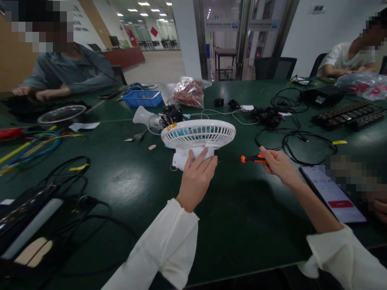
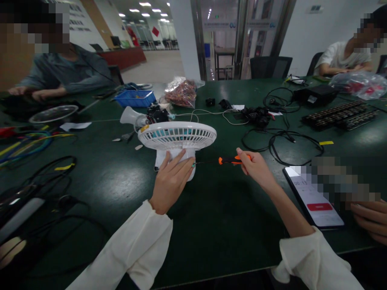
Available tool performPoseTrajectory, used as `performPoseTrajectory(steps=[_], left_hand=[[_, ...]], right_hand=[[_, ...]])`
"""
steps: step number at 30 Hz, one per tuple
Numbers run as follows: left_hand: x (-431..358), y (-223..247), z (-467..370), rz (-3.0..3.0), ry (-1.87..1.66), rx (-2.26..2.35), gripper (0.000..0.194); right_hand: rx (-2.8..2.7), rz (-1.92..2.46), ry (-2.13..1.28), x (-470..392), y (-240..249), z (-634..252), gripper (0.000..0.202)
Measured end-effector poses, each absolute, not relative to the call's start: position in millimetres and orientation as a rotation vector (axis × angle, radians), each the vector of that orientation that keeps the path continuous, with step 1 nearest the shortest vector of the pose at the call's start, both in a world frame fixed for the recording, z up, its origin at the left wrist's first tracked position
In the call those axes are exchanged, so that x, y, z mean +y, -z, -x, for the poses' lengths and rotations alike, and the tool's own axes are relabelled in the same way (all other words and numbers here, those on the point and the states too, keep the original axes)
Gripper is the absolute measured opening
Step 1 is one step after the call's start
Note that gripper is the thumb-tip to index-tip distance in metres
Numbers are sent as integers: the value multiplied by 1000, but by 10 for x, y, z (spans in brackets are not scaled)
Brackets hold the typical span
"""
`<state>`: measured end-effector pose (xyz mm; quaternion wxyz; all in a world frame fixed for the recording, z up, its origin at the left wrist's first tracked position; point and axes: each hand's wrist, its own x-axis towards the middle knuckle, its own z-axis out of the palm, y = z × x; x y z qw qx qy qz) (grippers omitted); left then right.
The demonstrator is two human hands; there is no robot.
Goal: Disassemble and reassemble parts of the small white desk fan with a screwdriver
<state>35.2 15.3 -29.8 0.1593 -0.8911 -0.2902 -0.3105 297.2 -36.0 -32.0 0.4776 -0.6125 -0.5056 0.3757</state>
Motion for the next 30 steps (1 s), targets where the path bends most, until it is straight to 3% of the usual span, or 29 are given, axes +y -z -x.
performPoseTrajectory(steps=[5, 10, 17, 30], left_hand=[[140, 306, -352, 2558, 833, -824, 28], [132, 307, -366, 2566, 801, -814, 30], [124, 350, -423, 2553, 792, -698, 28], [875, 514, -1115, 2580, 770, -458, 25]], right_hand=[[-1121, 1350, -1034, -339, 345, -2977, 48], [-1043, 1206, -1149, -352, 300, -2966, 23], [-1049, 1172, -1172, -393, 227, -3058, 20], [-766, 1390, -935, -233, 470, -3406, 39]])
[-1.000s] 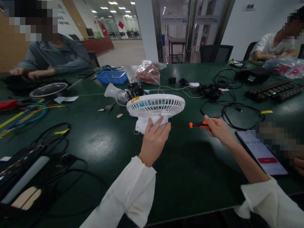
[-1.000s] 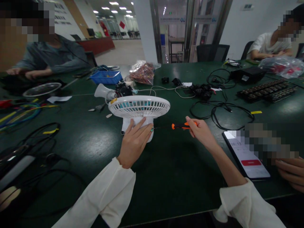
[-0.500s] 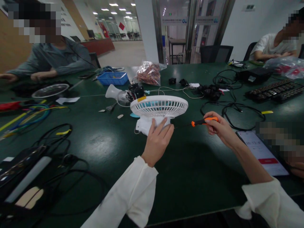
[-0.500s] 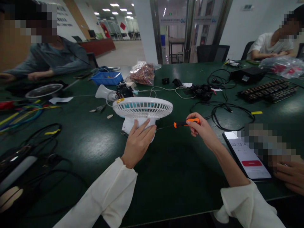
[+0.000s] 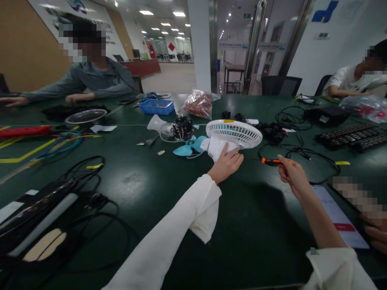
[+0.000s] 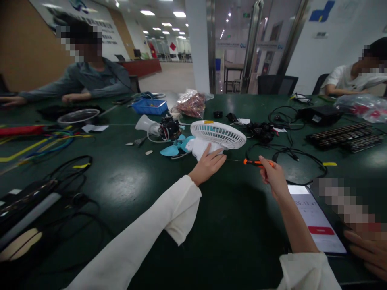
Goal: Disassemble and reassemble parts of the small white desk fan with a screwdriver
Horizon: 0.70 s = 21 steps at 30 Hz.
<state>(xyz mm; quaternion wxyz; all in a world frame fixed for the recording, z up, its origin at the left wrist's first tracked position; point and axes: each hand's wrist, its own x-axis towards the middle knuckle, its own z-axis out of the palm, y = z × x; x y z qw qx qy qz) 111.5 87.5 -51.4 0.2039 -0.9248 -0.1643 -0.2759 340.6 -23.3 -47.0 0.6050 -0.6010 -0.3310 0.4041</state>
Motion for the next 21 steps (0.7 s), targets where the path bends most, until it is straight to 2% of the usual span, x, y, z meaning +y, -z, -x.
performPoseTrajectory(steps=[6, 16, 21], left_hand=[[1270, 545, -1482, 2587, 709, -347, 27], [1544, 607, -1579, 2667, 667, -395, 32], [1675, 617, -1624, 2738, 639, -535, 31]], right_hand=[[-711, 1443, -702, -188, 602, -3502, 41], [-640, 1372, -990, -128, 780, -3575, 33], [-750, 1280, -1004, -91, 848, -3415, 39]])
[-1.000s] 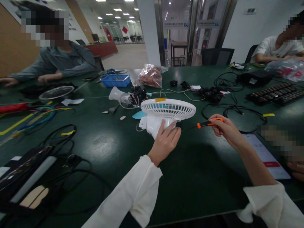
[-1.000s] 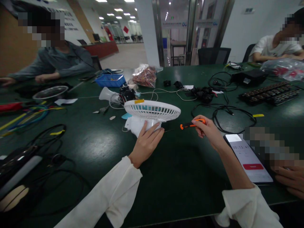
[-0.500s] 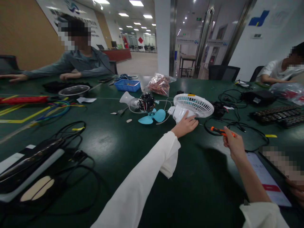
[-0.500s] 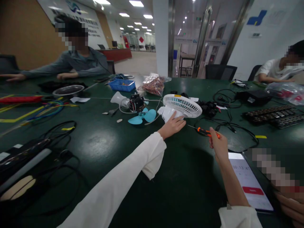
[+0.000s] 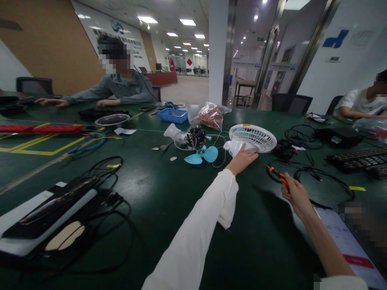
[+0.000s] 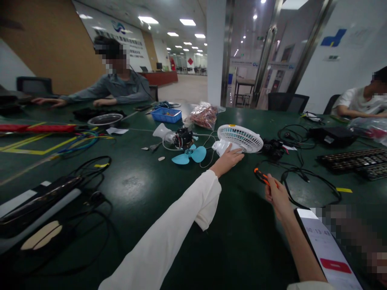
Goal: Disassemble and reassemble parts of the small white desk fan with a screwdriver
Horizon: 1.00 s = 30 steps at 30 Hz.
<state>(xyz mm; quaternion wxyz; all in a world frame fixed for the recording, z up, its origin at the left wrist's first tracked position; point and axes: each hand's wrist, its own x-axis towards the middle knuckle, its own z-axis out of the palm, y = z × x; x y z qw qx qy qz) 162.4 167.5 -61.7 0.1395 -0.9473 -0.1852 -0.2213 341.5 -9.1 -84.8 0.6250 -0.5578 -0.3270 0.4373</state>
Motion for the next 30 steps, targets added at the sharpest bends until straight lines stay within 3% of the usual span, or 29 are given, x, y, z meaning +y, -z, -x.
performPoseTrajectory(steps=[11, 19, 30], left_hand=[[1723, 573, -1730, 2684, 627, -771, 36], [1456, 473, -1400, 2577, 709, -874, 49], [1847, 102, -338, 2217, 666, -1169, 44]], right_hand=[[-1208, 1654, -519, 11, 997, -3324, 55], [-1308, 1751, -214, -74, 854, -3289, 52], [-1347, 1736, -237, -65, 810, -3245, 48]])
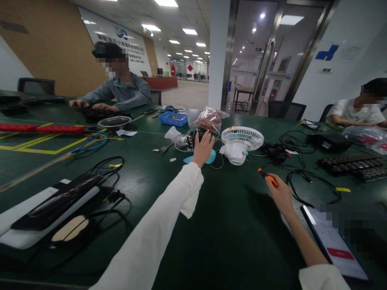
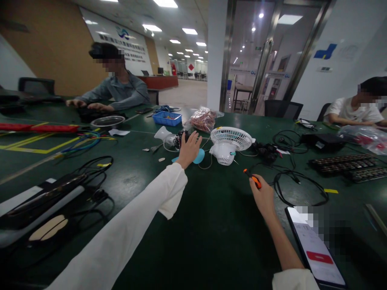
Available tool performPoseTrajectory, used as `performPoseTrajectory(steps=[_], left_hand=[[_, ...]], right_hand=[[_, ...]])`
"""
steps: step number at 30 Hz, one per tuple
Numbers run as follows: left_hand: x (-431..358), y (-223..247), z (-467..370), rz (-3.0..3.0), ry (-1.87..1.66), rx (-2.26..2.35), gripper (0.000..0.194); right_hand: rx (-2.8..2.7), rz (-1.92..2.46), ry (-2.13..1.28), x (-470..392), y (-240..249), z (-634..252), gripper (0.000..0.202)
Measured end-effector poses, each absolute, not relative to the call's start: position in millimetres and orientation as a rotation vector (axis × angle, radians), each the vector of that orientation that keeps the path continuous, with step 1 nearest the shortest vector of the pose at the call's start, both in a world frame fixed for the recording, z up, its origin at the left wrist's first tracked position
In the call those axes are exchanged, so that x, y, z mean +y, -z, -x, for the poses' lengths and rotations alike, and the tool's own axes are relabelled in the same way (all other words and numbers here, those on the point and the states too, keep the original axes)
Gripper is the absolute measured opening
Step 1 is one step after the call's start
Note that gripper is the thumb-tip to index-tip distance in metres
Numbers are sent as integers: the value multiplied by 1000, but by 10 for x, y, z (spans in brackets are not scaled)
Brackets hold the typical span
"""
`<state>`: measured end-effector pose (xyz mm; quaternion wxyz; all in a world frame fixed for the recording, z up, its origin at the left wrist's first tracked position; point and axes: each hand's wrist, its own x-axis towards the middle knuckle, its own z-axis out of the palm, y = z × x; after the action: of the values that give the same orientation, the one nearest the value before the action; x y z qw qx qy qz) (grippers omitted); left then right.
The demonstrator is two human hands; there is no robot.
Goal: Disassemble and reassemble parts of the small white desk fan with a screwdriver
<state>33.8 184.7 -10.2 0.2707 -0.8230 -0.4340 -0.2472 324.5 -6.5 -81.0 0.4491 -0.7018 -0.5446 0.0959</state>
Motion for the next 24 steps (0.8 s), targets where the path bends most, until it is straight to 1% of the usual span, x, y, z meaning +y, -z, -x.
performPoseTrajectory(steps=[9, 17, 24], left_hand=[[2087, -49, -270, 2257, 429, -1063, 27], [1939, -136, -156, 2309, 318, -962, 26], [1518, -282, -305, 2375, 251, -843, 29]], right_hand=[[-1460, 1698, -223, -83, 770, -3176, 44], [-1458, 1677, -206, -73, 758, -3194, 47], [-1480, 1665, -199, -96, 760, -3182, 49]])
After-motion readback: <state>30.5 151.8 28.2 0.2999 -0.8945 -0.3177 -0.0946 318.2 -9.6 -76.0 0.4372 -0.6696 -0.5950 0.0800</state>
